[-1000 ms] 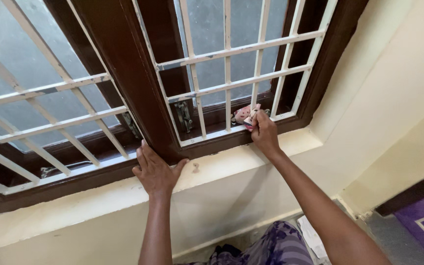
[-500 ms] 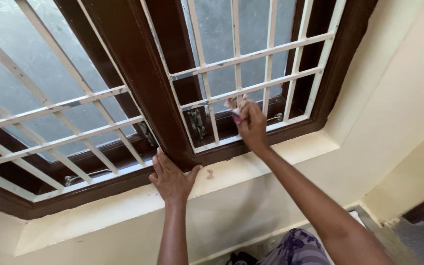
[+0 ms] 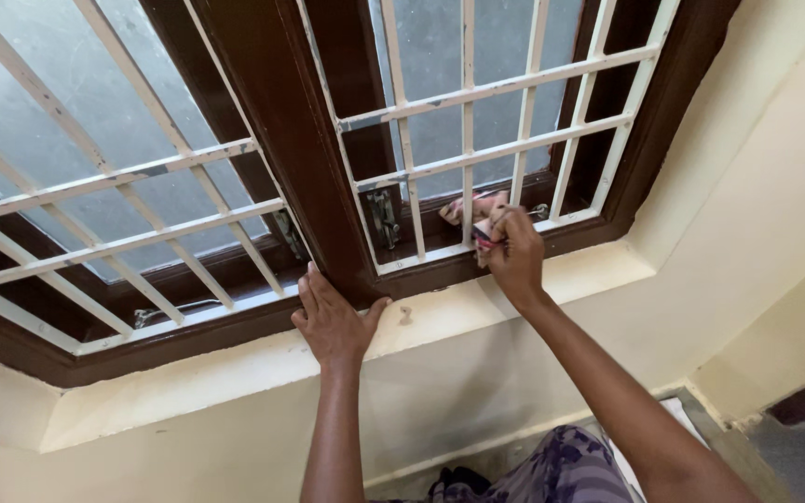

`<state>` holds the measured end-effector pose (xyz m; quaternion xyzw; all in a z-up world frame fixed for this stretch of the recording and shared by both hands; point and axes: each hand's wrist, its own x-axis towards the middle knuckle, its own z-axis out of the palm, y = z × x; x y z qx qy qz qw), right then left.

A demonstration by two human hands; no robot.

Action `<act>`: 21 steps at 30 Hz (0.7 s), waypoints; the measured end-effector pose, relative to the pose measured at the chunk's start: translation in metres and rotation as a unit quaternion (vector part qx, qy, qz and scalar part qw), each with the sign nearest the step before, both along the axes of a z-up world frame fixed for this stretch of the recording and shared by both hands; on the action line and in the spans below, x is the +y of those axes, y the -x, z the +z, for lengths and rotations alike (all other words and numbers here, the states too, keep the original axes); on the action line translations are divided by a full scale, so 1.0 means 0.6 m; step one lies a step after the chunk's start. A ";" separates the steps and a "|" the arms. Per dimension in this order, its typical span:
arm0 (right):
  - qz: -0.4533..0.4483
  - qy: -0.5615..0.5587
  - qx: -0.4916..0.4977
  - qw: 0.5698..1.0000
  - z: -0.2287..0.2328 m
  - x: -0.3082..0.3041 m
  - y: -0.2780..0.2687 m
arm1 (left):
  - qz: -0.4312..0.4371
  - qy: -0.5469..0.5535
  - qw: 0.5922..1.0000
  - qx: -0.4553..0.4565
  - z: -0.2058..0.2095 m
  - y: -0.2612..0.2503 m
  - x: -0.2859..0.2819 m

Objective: The person wipes the white metal bars and wooden frame of a window using a patterned cloth. They systematically clean the bars and frame, moving the cloth back and forth to remove dust.

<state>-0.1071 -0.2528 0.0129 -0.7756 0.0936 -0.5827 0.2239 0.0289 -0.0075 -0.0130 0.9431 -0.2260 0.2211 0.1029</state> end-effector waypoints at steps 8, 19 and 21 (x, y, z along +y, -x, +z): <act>0.082 0.084 0.007 0.993 0.028 0.109 -0.096 | -0.009 0.016 1.000 -0.021 0.003 -0.001 -0.005; 0.160 0.020 0.101 0.982 -0.014 0.077 -0.101 | 0.000 0.002 1.000 0.013 0.003 -0.005 -0.006; 0.135 0.057 0.107 0.983 -0.025 0.070 -0.092 | 0.003 -0.005 1.000 -0.012 0.006 -0.004 -0.006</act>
